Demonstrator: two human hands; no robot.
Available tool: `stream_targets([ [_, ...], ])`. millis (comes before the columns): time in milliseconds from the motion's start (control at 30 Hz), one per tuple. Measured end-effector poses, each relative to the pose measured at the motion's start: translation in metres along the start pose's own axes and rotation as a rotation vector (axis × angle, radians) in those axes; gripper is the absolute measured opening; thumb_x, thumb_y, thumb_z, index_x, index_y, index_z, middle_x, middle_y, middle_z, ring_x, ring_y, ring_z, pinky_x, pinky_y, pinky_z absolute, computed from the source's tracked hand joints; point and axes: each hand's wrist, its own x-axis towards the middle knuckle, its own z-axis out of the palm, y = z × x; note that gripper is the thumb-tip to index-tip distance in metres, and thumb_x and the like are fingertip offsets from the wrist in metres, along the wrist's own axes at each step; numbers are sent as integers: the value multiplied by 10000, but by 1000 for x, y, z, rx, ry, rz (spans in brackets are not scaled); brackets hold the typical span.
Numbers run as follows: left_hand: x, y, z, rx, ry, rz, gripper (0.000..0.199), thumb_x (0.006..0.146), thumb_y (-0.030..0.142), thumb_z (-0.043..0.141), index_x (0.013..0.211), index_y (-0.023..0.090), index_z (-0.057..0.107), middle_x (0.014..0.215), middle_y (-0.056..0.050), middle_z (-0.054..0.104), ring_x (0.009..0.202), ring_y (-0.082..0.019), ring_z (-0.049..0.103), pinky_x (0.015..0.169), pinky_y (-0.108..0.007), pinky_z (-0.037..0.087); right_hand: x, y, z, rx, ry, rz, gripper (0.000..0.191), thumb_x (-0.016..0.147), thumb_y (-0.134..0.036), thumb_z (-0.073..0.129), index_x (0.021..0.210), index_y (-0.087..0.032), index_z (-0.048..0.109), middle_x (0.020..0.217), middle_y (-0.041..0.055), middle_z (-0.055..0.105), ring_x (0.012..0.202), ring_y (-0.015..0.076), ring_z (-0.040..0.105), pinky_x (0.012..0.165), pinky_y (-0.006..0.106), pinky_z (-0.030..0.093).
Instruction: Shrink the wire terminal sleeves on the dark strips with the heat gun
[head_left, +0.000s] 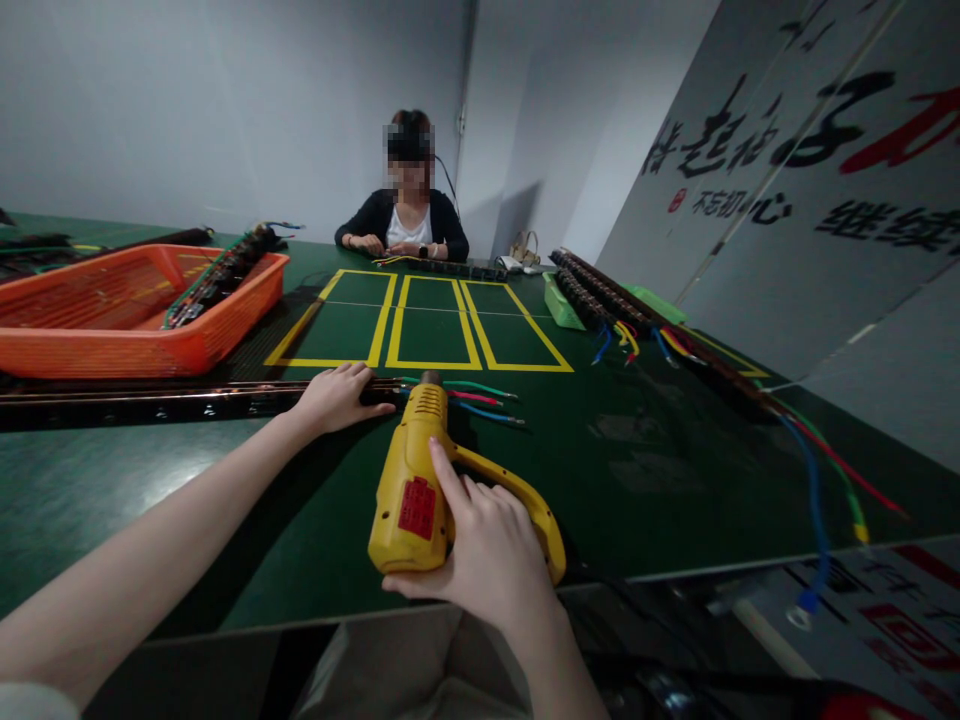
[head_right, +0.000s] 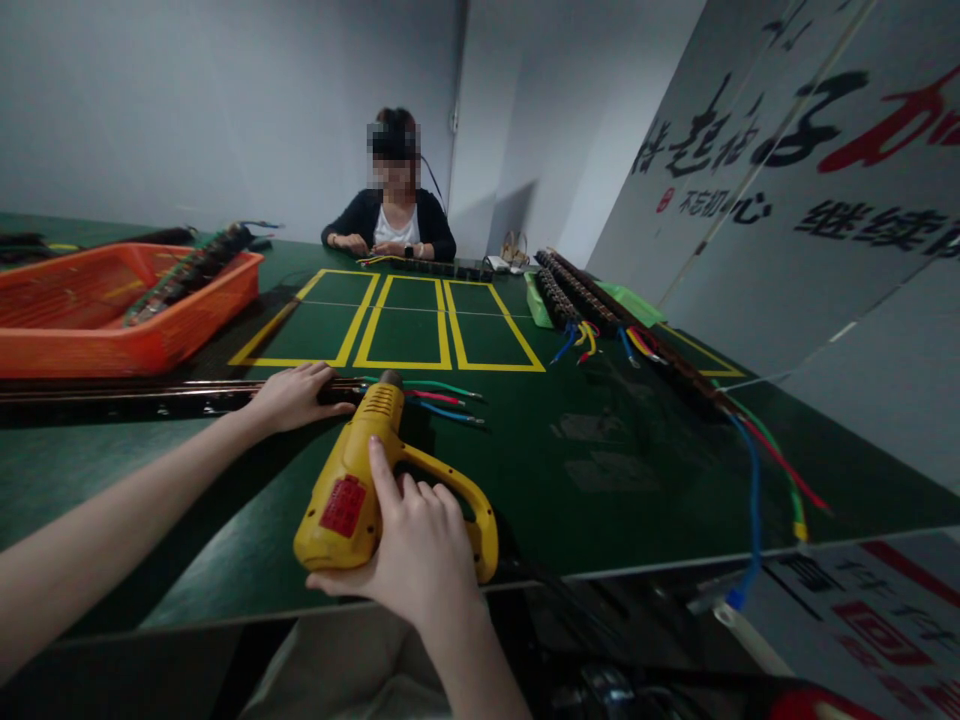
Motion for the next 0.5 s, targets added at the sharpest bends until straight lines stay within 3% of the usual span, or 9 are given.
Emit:
stream_targets([
  [500, 0, -1, 1, -20, 17, 17, 690, 760, 766, 348, 999, 161, 579, 1041, -136, 616, 973, -294, 593, 771, -365, 458, -18, 38, -20, -98, 46, 198, 1160, 590, -712, 649, 1487, -223, 99, 1031, 99, 662, 895, 320, 626, 730, 410, 450],
])
